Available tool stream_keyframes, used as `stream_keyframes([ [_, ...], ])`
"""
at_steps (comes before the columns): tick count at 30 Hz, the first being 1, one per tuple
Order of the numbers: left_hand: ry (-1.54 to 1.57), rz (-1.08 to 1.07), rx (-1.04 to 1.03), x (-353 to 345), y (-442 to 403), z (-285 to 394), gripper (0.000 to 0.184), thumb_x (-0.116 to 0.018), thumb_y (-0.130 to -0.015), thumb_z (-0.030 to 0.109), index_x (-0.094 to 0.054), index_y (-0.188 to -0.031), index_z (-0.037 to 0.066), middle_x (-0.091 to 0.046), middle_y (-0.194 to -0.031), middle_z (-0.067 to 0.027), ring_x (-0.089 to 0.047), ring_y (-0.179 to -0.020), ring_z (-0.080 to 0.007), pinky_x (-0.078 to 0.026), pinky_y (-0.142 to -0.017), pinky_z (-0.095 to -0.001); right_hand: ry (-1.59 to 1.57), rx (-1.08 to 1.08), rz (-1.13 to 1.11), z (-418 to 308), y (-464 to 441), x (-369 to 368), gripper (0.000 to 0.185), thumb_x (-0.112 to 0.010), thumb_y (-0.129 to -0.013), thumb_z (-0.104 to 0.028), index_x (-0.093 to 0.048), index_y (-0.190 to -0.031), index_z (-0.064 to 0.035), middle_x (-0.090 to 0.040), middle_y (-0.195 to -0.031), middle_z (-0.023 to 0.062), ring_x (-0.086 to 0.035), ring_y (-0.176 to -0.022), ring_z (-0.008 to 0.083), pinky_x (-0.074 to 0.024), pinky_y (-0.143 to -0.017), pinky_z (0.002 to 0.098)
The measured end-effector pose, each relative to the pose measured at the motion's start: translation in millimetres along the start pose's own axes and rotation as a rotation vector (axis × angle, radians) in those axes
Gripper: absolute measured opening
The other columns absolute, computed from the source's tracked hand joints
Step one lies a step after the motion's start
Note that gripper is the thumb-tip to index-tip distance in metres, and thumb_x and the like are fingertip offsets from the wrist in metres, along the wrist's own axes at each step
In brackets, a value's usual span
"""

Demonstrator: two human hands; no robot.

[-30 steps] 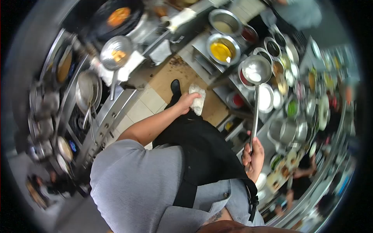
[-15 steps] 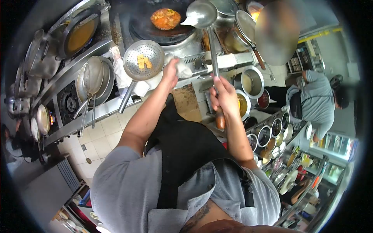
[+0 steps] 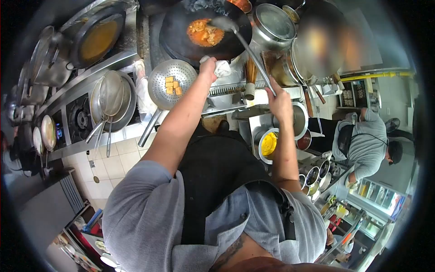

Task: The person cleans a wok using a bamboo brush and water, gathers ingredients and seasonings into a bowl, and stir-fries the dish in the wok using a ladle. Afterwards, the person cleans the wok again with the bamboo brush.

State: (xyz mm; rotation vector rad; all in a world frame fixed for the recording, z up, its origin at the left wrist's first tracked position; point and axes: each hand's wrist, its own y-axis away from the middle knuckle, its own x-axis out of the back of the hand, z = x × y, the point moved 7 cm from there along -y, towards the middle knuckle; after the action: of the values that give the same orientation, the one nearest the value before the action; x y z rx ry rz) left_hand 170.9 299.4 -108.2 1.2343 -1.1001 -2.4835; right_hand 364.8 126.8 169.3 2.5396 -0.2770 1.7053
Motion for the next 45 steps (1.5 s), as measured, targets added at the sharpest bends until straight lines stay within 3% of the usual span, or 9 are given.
stream_keyframes([
  [2, -0.011, 0.076, -0.113, 1.5, 0.3, 2.5, 0.021, -0.051, -0.090, 0.008, -0.056, -0.105, -0.005, -0.064, -0.094, -0.0169, -0.067, -0.077, -0.0324, -0.058, -0.068, -0.0491, 0.282, -0.009, -0.107, -2.3, -10.3, 17.6, 0.039, -0.060, -0.092, -0.029, -0.060, -0.131, -0.0282, -0.069, -0.096, 0.0221, -0.068, -0.086, 0.0396, -0.0541, -0.075, 0.0511],
  [9, 0.087, 0.135, -0.164, -16.5, 90.8, 2.4, 0.030, -0.058, -0.090, 0.008, -0.055, -0.113, -0.010, -0.063, -0.099, -0.0184, -0.065, -0.076, -0.0276, -0.055, -0.067, -0.0426, 0.347, 0.103, -0.349, -5.6, -45.7, 35.0, 0.037, -0.057, -0.093, -0.028, -0.061, -0.130, -0.0255, -0.069, -0.100, 0.0227, -0.066, -0.097, 0.0388, -0.0525, -0.086, 0.0490],
  [17, -0.394, 0.264, -0.172, 51.1, 121.8, -47.1, 0.029, -0.061, -0.089, 0.013, -0.060, -0.109, -0.008, -0.064, -0.096, -0.0112, -0.060, -0.078, -0.0179, -0.049, -0.070, -0.0360, 0.124, 0.179, -0.060, 18.2, -66.0, -26.6, 0.041, -0.055, -0.094, -0.029, -0.057, -0.134, -0.0227, -0.068, -0.090, 0.0232, -0.068, -0.075, 0.0417, -0.0565, -0.069, 0.0505],
  [19, -0.302, 0.260, -0.417, 15.6, 170.6, -37.6, 0.034, -0.060, -0.089, 0.015, -0.059, -0.113, -0.009, -0.065, -0.098, -0.0101, -0.058, -0.079, -0.0168, -0.049, -0.073, -0.0325, 0.120, 0.155, -0.076, 29.2, -55.9, -19.5, 0.046, -0.058, -0.092, -0.028, -0.054, -0.138, -0.0251, -0.068, -0.088, 0.0217, -0.068, -0.075, 0.0408, -0.0560, -0.071, 0.0511],
  [23, -0.019, 0.174, -0.136, -7.7, 104.3, -13.6, 0.025, -0.048, -0.099, 0.015, -0.053, -0.118, -0.001, -0.064, -0.105, -0.0166, -0.069, -0.087, -0.0312, -0.057, -0.072, -0.0525, 0.226, 0.213, -0.176, 47.8, -48.6, 10.5, 0.043, -0.058, -0.093, -0.029, -0.056, -0.136, -0.0290, -0.068, -0.090, 0.0180, -0.069, -0.080, 0.0390, -0.0563, -0.071, 0.0491],
  [33, -0.041, 0.119, -0.256, 7.2, 51.1, -5.7, 0.016, -0.054, -0.096, 0.015, -0.056, -0.100, 0.000, -0.064, -0.091, -0.0143, -0.068, -0.078, -0.0303, -0.057, -0.066, -0.0512, 0.273, 0.129, -0.356, 20.6, -81.0, -16.1, 0.033, -0.054, -0.095, -0.030, -0.061, -0.126, -0.0204, -0.069, -0.101, 0.0215, -0.068, -0.094, 0.0400, -0.0546, -0.083, 0.0493],
  [38, -0.325, 0.318, -0.253, 37.5, 166.4, -57.3, 0.019, -0.059, -0.090, 0.016, -0.065, -0.093, -0.002, -0.056, -0.075, -0.0041, -0.044, -0.060, -0.0122, -0.034, -0.052, -0.0335, 0.090, 0.118, -0.068, 16.1, -58.3, -18.6, 0.036, -0.056, -0.094, -0.031, -0.060, -0.130, -0.0263, -0.069, -0.094, 0.0215, -0.069, -0.085, 0.0408, -0.0556, -0.075, 0.0502],
  [42, -0.128, 0.247, -0.184, -4.7, 171.7, -31.0, 0.023, -0.052, -0.095, 0.014, -0.054, -0.111, -0.003, -0.066, -0.098, -0.0151, -0.070, -0.086, -0.0291, -0.058, -0.078, -0.0435, 0.099, 0.098, -0.060, 30.4, -35.2, 4.1, 0.040, -0.058, -0.093, -0.031, -0.059, -0.133, -0.0288, -0.068, -0.093, 0.0210, -0.068, -0.083, 0.0399, -0.0552, -0.075, 0.0498],
  [45, -0.005, 0.092, -0.162, -3.8, 63.2, -6.9, 0.023, -0.050, -0.096, 0.014, -0.051, -0.112, -0.003, -0.063, -0.098, -0.0170, -0.069, -0.082, -0.0338, -0.058, -0.066, -0.0512, 0.156, 0.113, -0.104, 23.0, -22.2, 32.3, 0.039, -0.058, -0.093, -0.029, -0.060, -0.132, -0.0279, -0.069, -0.096, 0.0198, -0.068, -0.087, 0.0384, -0.0547, -0.078, 0.0488],
])
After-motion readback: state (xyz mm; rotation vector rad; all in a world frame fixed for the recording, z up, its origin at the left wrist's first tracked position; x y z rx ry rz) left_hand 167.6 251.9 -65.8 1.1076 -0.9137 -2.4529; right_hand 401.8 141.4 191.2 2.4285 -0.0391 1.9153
